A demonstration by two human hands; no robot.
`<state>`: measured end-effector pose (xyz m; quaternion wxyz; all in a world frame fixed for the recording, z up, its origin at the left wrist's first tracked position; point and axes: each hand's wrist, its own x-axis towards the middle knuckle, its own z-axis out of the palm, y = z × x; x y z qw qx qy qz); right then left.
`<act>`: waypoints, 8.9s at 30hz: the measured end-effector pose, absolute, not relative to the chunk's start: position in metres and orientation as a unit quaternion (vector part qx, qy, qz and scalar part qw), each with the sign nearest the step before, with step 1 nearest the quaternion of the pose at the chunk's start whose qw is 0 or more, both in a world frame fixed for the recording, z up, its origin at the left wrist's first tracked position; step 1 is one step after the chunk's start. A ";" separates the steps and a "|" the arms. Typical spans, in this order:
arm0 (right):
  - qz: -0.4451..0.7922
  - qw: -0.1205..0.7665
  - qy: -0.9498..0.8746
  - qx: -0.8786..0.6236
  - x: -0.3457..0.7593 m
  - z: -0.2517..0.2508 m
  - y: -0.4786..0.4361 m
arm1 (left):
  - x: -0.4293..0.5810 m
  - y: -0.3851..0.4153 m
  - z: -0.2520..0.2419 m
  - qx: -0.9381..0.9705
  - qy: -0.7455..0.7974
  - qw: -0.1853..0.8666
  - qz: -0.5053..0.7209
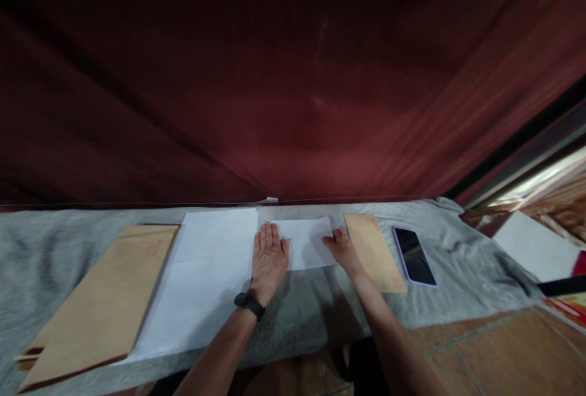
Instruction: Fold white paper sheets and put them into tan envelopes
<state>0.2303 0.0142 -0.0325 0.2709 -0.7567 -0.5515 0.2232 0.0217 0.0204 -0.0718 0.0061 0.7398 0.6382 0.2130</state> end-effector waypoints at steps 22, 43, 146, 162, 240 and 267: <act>0.104 0.092 -0.919 -0.369 0.189 -0.016 -0.072 | 0.003 0.018 -0.007 0.819 0.397 0.307 0.278; 0.103 0.071 -0.914 -0.387 0.200 -0.031 -0.081 | 0.013 0.037 -0.060 0.808 0.545 0.111 0.195; 0.049 0.015 -0.629 -0.776 0.220 -0.029 -0.006 | 0.003 0.025 -0.007 0.631 0.720 0.279 0.071; 0.003 0.175 -0.694 -0.699 0.201 -0.036 -0.011 | 0.012 0.018 -0.003 0.667 0.718 0.195 0.034; -0.031 0.117 -0.790 -0.601 0.221 -0.075 -0.016 | 0.051 -0.025 -0.063 0.877 0.451 0.016 0.166; 0.034 0.155 -0.843 -0.514 0.211 -0.063 -0.024 | 0.026 -0.003 -0.061 0.837 0.537 0.009 0.104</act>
